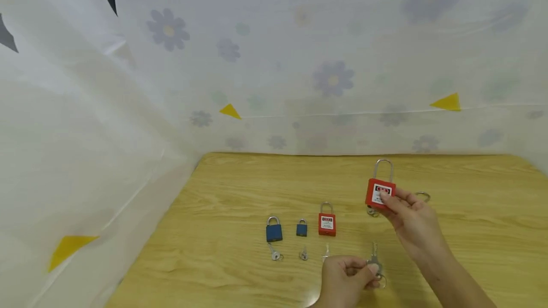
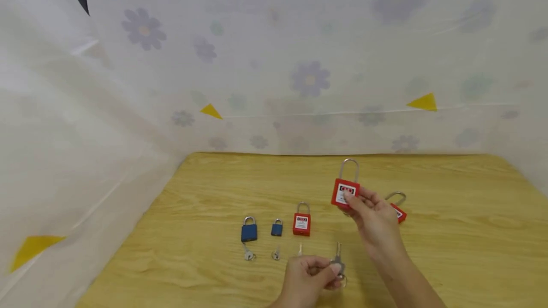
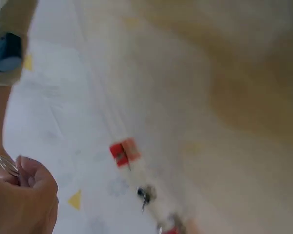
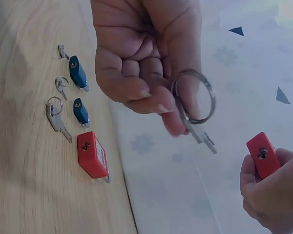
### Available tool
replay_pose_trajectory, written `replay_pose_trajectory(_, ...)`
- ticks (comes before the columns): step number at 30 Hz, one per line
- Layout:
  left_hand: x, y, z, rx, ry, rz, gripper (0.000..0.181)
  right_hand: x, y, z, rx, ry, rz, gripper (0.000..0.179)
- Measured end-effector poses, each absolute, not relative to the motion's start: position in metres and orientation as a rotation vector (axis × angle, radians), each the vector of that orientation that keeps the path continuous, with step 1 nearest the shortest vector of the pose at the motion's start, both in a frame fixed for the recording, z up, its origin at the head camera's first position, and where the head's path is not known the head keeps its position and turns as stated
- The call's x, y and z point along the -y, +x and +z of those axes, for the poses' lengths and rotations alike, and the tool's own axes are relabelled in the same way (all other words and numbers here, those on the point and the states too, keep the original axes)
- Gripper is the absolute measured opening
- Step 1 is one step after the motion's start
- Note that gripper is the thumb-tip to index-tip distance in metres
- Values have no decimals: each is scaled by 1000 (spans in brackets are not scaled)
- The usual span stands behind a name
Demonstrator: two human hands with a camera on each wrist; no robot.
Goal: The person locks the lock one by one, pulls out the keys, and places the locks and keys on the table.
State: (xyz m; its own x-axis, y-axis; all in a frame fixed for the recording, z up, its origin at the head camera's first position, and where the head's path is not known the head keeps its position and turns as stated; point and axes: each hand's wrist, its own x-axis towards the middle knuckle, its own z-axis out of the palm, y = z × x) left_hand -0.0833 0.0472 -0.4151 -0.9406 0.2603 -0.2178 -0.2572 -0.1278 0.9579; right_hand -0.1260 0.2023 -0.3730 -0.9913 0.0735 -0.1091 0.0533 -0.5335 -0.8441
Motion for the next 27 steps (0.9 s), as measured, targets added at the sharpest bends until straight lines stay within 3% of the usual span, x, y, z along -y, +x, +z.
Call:
replay_pose_trajectory(9, -46, -109, -424, -2169, 168, 1825, 3, -212, -124, -370, 1688, -196, 2688, 14)
replay_pose_trajectory(27, -50, -125, -438, -2654, 240, 1042, 37, -219, -119, -384, 1699, -207, 2695, 10)
